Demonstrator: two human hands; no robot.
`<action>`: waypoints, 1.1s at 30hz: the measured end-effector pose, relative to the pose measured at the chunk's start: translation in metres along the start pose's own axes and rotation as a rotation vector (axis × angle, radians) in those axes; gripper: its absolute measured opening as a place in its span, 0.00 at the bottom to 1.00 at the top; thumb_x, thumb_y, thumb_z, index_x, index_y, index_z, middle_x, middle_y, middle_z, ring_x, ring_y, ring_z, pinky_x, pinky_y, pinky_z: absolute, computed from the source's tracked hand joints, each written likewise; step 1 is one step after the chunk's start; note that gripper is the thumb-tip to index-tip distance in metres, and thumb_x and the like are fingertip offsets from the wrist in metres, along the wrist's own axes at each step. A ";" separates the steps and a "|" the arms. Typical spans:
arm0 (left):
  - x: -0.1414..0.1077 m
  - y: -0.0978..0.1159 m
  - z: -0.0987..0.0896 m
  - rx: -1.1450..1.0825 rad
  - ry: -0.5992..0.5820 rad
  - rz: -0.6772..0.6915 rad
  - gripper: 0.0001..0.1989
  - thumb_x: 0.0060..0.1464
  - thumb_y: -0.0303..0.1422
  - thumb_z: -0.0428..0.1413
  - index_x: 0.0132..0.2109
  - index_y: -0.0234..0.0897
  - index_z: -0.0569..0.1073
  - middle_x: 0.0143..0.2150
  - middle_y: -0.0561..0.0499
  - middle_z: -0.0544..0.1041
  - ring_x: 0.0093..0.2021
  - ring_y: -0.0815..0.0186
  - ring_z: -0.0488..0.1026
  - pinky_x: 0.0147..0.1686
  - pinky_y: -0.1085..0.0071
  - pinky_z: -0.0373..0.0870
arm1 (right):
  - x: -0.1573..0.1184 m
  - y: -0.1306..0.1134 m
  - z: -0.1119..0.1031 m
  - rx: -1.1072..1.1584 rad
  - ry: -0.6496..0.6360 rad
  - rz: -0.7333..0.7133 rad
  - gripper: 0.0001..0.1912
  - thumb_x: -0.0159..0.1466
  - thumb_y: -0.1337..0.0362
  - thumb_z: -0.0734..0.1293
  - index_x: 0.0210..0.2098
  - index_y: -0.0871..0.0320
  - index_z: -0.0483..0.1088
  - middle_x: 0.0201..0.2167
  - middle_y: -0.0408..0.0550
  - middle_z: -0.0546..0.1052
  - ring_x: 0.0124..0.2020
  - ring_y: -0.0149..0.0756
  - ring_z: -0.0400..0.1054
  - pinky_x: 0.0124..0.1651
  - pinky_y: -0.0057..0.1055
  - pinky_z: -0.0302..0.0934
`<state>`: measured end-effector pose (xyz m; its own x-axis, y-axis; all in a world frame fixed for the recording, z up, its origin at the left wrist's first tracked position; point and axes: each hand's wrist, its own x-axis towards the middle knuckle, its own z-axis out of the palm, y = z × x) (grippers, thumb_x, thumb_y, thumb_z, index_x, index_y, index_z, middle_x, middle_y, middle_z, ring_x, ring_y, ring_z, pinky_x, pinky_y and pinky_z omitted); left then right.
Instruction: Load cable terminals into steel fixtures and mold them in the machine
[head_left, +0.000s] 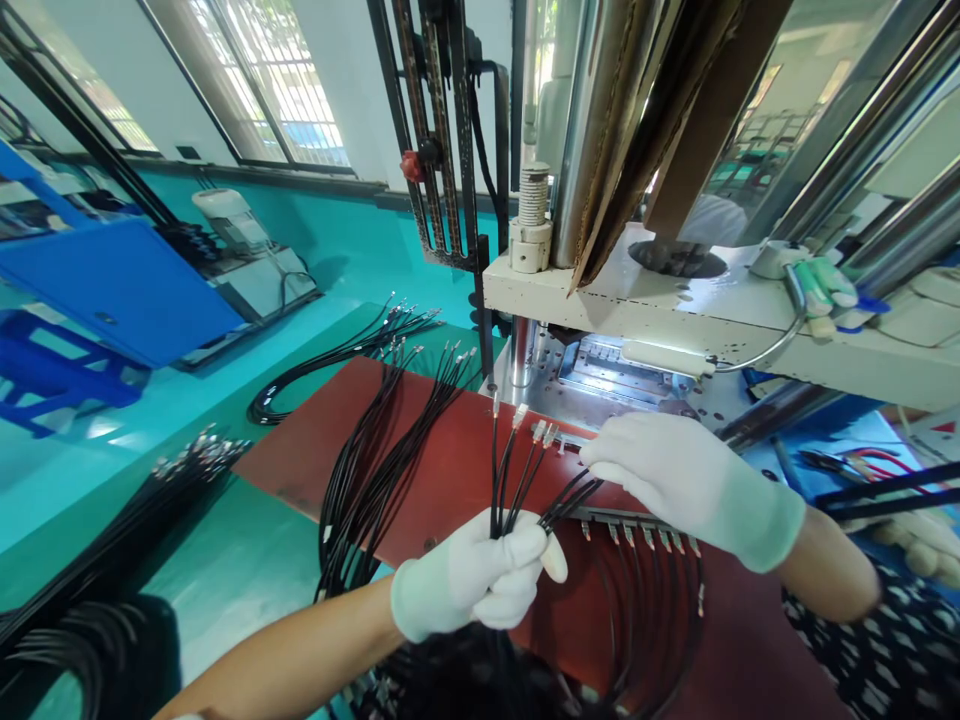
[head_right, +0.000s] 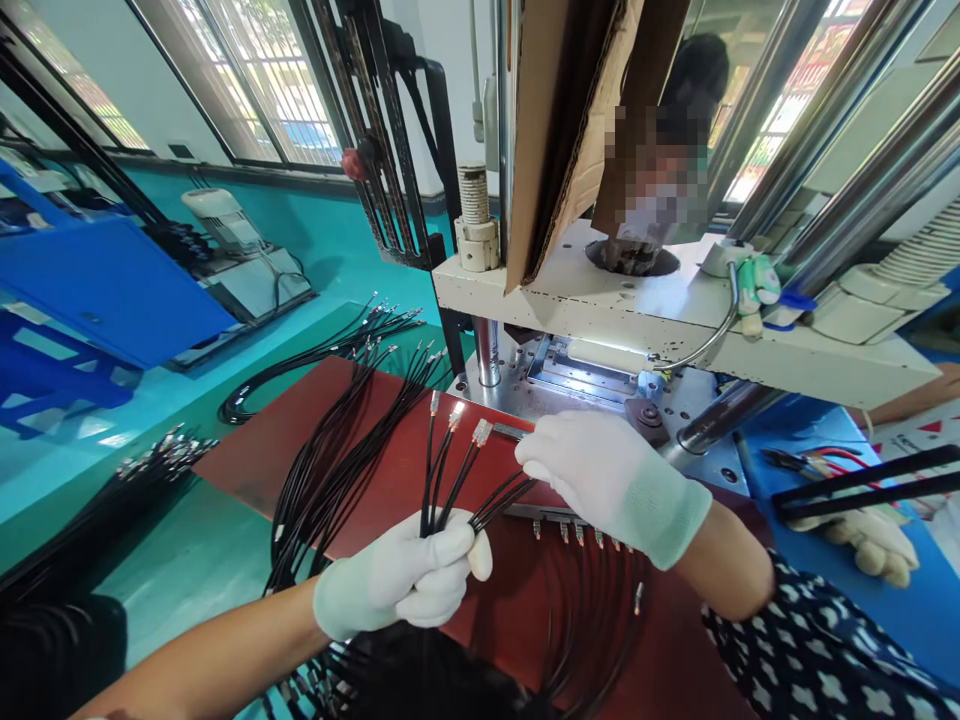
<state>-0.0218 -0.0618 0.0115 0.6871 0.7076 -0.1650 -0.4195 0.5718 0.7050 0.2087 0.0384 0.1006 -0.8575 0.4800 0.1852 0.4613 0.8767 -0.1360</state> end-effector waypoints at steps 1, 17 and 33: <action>0.000 -0.001 -0.002 -0.021 -0.009 -0.001 0.17 0.62 0.43 0.56 0.38 0.30 0.73 0.15 0.64 0.50 0.12 0.79 0.45 0.13 0.79 0.44 | 0.000 -0.001 0.003 -0.008 -0.018 0.023 0.16 0.72 0.63 0.56 0.38 0.55 0.75 0.33 0.47 0.76 0.35 0.37 0.70 0.40 0.33 0.62; -0.012 -0.003 -0.015 -0.162 -0.076 0.041 0.16 0.68 0.37 0.48 0.42 0.32 0.77 0.16 0.63 0.49 0.12 0.80 0.44 0.14 0.83 0.51 | -0.010 -0.012 0.018 0.892 0.014 0.517 0.08 0.71 0.61 0.56 0.40 0.55 0.64 0.34 0.43 0.79 0.35 0.31 0.74 0.38 0.28 0.67; -0.025 0.097 -0.068 0.579 0.711 0.486 0.11 0.64 0.39 0.53 0.44 0.35 0.70 0.23 0.58 0.64 0.22 0.73 0.68 0.27 0.76 0.67 | -0.029 0.028 0.041 0.453 0.068 0.750 0.17 0.66 0.47 0.61 0.35 0.53 0.71 0.34 0.43 0.78 0.38 0.41 0.72 0.45 0.38 0.64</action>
<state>-0.1199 0.0040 0.0374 -0.0671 0.9977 -0.0109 -0.0797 0.0056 0.9968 0.2368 0.0478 0.0518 -0.3425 0.9381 -0.0518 0.7507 0.2400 -0.6154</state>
